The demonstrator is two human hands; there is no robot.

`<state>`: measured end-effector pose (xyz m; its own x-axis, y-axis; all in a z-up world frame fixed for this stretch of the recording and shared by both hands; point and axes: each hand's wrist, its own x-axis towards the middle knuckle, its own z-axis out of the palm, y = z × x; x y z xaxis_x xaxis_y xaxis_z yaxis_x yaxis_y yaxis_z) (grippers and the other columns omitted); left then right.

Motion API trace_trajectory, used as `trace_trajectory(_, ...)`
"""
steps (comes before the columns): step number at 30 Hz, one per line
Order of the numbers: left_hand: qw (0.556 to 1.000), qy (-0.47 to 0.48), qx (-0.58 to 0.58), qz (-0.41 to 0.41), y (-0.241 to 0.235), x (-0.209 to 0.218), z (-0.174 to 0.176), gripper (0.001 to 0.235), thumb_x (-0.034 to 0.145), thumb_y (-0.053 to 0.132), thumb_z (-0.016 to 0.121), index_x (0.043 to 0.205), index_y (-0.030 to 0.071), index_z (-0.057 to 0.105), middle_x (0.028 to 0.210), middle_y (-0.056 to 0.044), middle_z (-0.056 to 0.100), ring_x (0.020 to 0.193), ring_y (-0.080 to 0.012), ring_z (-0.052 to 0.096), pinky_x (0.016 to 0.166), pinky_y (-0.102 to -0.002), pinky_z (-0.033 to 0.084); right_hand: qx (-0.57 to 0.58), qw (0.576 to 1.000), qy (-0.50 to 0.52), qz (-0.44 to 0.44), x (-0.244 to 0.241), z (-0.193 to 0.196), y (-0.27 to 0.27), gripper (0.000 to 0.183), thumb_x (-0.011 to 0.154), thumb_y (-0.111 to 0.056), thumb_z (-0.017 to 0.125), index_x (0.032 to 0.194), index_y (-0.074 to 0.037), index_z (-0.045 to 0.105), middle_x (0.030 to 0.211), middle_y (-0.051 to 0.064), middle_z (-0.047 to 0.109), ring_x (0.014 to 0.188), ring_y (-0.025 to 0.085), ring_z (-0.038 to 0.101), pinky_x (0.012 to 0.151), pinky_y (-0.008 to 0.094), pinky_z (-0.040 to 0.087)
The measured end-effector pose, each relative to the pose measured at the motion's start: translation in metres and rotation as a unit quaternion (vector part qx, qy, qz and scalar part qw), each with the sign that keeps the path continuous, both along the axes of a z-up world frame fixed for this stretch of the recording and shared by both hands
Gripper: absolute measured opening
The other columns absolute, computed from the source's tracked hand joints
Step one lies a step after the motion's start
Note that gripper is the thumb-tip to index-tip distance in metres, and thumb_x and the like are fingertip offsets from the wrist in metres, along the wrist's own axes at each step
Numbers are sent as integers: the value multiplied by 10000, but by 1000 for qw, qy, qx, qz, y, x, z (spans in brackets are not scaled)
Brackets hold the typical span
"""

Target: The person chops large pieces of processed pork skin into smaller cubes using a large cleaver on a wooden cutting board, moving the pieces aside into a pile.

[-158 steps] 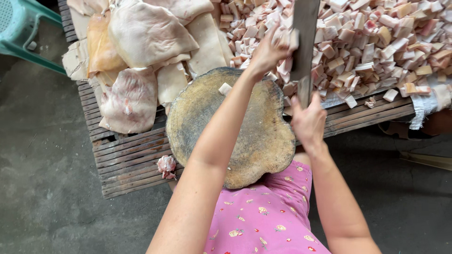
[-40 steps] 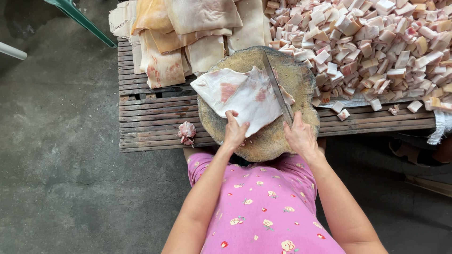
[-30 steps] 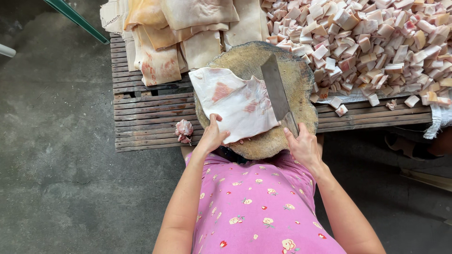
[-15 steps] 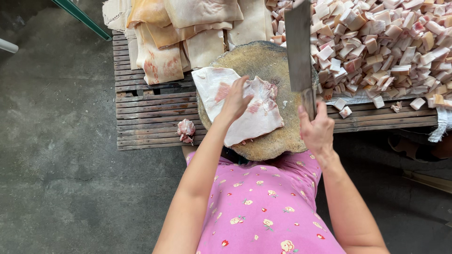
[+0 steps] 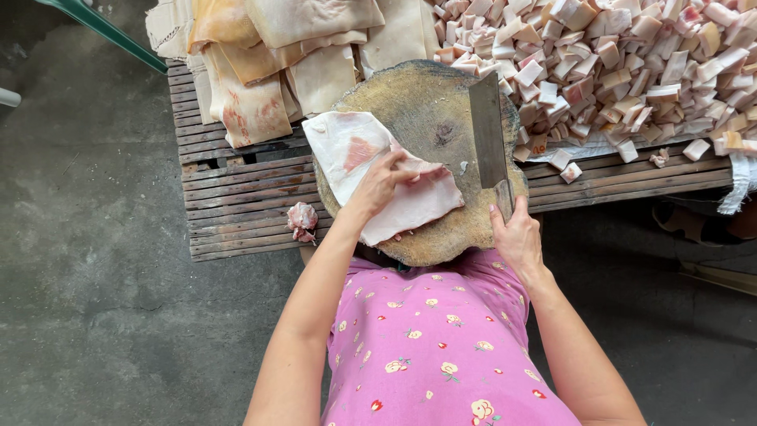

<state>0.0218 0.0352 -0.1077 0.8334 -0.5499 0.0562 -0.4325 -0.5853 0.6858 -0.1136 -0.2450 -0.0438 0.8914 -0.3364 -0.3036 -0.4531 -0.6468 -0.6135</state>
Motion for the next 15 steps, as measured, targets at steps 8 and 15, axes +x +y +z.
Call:
trace_trajectory(8,996,-83,39,15,26,-34,2,549,831,-108,546,1174,233,805,1482,-167,523,1358,-350,516,1141,-423,422,34,999,8,-25,0,15,6,456,1018,-340,611,1254,28,482,617,220,679,592,375,718,601,475,560)
trace_trajectory(15,985,-158,61,12,21,-51,8,499,845,-26,600,1224,253,767,1392,-123,543,1323,-321,503,1127,-446,393,75,996,24,-45,1,29,10,422,1019,-309,608,1242,26,482,595,141,665,473,256,674,477,400,541)
